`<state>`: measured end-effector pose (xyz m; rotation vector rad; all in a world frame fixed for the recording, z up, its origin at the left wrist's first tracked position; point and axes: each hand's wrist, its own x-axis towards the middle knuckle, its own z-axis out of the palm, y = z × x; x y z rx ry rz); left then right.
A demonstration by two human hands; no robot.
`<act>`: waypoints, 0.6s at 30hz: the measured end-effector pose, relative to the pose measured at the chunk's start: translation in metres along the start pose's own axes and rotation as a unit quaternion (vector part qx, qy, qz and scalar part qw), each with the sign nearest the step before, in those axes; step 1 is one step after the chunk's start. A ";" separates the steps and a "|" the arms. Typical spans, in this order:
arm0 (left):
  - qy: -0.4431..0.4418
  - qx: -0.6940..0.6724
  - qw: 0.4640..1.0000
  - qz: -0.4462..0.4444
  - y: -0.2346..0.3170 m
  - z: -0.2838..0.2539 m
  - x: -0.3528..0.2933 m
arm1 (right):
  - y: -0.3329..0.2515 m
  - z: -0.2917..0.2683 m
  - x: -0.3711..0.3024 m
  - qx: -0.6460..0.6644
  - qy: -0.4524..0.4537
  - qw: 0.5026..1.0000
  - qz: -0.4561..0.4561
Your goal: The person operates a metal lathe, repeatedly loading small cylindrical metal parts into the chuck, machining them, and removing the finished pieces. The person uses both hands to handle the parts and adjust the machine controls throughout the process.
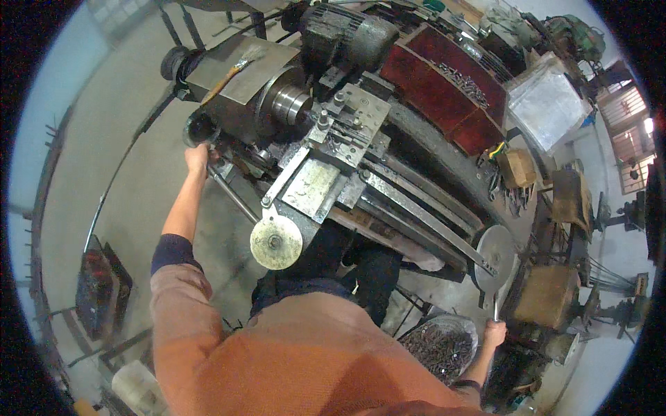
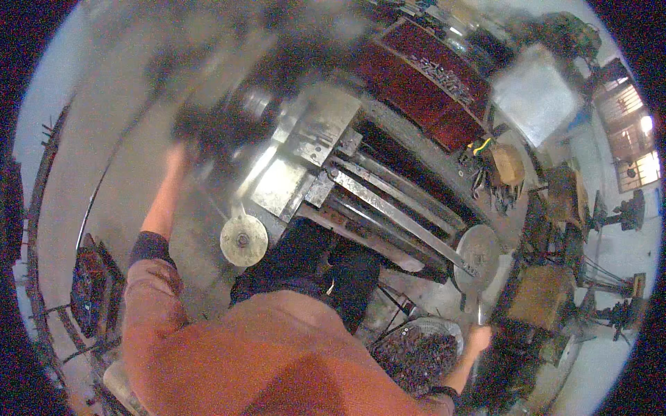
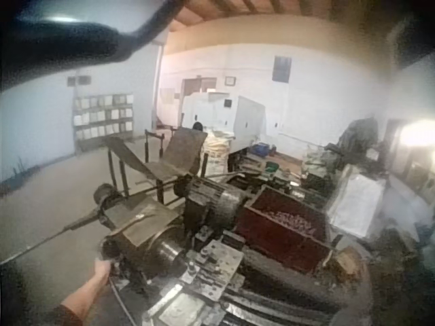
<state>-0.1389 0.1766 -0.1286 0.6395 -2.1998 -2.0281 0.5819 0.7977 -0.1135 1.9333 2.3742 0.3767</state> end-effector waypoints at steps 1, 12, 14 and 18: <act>-0.006 0.020 1.000 -0.002 0.007 0.004 -0.006 | 0.005 0.000 0.017 -0.031 -0.009 0.999 -0.004; -0.118 -0.075 0.990 -0.005 -0.009 -0.022 0.001 | -0.026 -0.004 0.047 -0.052 0.153 0.986 0.028; -0.099 -0.032 0.993 0.053 -0.065 -0.072 0.055 | -0.066 -0.023 0.011 -0.011 0.140 0.990 -0.005; -0.086 0.445 0.835 0.313 -0.103 -0.085 0.081 | -0.089 -0.016 -0.050 0.166 -0.028 0.985 0.047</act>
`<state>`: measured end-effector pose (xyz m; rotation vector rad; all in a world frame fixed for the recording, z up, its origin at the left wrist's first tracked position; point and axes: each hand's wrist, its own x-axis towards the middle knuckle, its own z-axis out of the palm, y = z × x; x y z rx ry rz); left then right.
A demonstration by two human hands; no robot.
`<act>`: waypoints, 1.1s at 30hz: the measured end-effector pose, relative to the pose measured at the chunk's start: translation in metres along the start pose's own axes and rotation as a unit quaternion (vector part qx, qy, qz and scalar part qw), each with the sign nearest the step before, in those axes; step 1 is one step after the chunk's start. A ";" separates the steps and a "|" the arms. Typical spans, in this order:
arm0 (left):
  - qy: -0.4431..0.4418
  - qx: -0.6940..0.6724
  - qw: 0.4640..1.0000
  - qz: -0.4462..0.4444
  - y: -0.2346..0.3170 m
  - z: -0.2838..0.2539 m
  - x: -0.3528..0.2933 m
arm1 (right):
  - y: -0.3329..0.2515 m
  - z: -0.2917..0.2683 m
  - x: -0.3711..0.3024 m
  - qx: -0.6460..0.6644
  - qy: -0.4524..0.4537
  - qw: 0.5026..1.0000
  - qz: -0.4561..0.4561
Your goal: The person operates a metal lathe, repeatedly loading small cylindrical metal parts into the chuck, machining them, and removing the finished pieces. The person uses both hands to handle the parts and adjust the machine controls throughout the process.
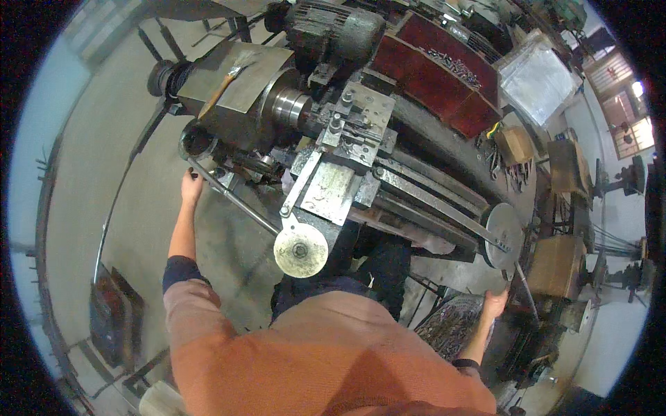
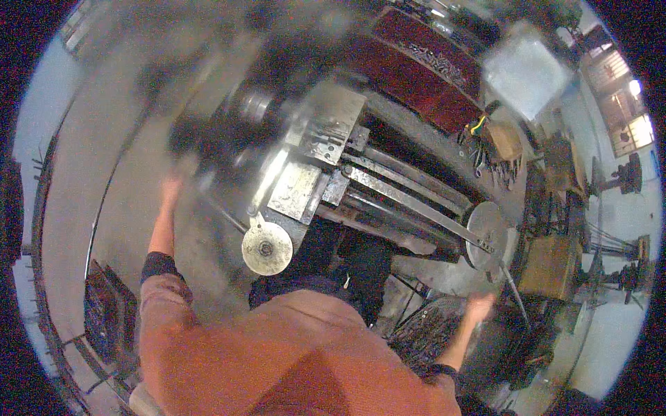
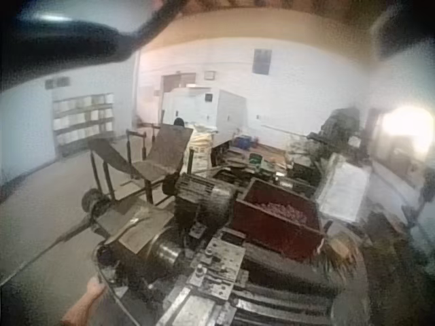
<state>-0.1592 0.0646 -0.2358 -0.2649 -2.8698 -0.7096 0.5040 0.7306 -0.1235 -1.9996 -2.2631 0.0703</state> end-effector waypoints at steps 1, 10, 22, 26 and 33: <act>-0.014 0.148 0.984 0.099 -0.004 0.013 0.013 | 0.020 0.021 -0.014 -0.023 0.088 0.995 -0.047; -0.034 0.150 0.988 -0.025 0.009 0.126 0.014 | -0.031 0.003 -0.053 0.092 0.010 0.994 -0.052; -0.181 0.160 0.970 -0.028 0.018 0.023 -0.009 | -0.140 -0.102 0.000 0.201 0.102 0.943 -0.245; -0.240 -0.032 0.969 -0.053 0.015 -0.030 -0.007 | -0.273 -0.136 -0.007 0.290 0.089 0.863 -0.403; 0.135 0.196 0.971 -0.031 0.054 -0.247 0.026 | -0.513 -0.164 -0.112 0.361 0.003 0.628 -0.690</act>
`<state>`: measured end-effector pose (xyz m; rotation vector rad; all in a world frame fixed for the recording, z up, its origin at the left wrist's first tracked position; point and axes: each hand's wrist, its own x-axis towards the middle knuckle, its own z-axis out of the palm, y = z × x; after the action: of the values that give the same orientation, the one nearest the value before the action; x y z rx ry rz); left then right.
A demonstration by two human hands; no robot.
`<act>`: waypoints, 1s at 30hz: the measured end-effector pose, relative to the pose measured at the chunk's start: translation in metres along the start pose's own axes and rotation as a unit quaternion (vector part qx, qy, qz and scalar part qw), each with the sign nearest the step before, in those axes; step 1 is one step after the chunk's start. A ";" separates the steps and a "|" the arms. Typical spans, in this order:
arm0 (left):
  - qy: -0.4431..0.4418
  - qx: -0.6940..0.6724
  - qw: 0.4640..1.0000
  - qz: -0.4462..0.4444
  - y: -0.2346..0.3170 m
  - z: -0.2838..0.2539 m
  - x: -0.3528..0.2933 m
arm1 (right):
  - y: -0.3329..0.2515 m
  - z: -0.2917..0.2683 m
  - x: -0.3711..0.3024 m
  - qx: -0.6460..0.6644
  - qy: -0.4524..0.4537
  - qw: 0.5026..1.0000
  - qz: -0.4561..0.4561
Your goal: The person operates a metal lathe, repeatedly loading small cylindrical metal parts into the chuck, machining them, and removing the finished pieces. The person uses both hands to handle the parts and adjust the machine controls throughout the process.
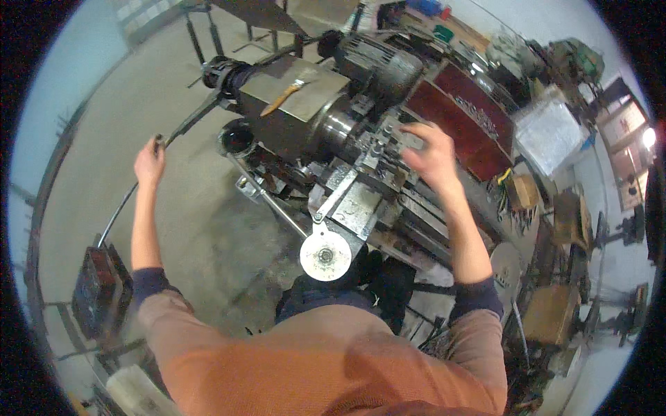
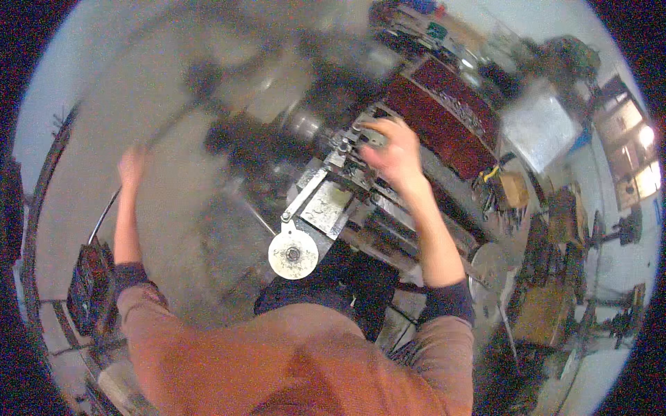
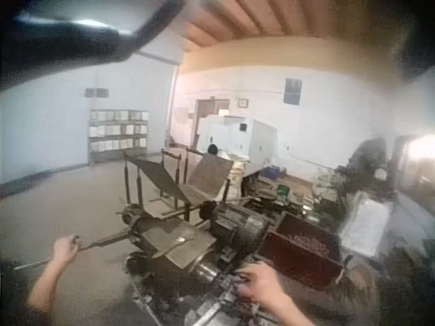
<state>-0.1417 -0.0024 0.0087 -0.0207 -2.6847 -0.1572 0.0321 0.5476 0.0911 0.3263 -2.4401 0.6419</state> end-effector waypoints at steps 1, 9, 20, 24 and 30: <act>-0.018 0.053 0.998 -0.023 -0.016 -0.020 0.004 | 0.000 0.024 0.021 0.007 -0.038 0.999 -0.010; -0.072 0.059 0.981 -0.172 -0.024 -0.016 -0.093 | -0.003 0.109 0.063 -0.137 -0.239 0.957 0.086; -0.041 0.058 0.980 -0.188 0.041 -0.027 -0.134 | -0.026 0.082 0.059 -0.217 -0.237 0.945 0.054; 0.023 0.114 0.980 -0.159 0.031 -0.021 -0.148 | -0.015 0.017 0.047 -0.119 -0.116 0.985 0.041; 0.038 0.113 0.981 -0.151 0.050 -0.035 -0.132 | 0.074 -0.086 0.017 -0.303 0.063 0.944 0.112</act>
<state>-0.0055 0.0446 -0.0130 0.4547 -2.5972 0.0530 0.0322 0.6538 0.1348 -0.2364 -2.4227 -0.0248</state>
